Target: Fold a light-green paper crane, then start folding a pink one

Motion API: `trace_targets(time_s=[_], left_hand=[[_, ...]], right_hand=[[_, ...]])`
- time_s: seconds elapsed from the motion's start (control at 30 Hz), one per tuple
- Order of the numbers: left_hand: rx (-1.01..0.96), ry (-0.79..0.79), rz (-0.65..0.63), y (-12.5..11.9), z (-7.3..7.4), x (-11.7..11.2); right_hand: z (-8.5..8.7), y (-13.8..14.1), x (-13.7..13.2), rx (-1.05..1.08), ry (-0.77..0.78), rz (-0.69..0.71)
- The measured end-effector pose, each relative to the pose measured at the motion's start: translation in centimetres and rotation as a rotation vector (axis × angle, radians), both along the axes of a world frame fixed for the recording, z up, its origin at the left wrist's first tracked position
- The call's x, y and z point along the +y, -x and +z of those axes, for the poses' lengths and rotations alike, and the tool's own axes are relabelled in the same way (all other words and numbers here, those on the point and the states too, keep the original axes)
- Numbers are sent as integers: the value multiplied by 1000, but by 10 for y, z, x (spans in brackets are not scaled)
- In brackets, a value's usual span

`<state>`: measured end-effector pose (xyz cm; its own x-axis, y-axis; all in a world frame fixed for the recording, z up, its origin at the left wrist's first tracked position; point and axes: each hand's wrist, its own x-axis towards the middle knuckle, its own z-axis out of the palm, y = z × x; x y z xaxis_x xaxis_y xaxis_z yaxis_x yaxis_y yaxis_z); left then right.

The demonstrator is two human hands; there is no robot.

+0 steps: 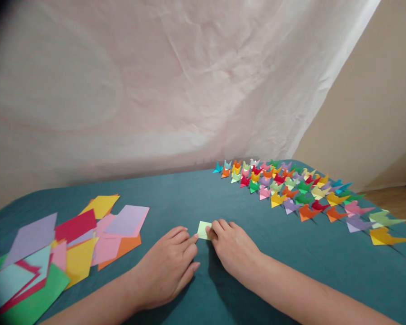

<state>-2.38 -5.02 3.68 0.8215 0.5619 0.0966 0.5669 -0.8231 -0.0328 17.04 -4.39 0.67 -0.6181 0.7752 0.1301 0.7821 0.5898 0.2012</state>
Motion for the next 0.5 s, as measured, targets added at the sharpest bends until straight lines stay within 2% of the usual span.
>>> trace_targets(time_s=[0.33,0.5], left_hand=[[-17,-20,-23,0,0,1],[-80,-45,12,0,-8,2]], right_hand=[[0,-1,5,22,13,-3],[-2,-4,13,189,24,-13]])
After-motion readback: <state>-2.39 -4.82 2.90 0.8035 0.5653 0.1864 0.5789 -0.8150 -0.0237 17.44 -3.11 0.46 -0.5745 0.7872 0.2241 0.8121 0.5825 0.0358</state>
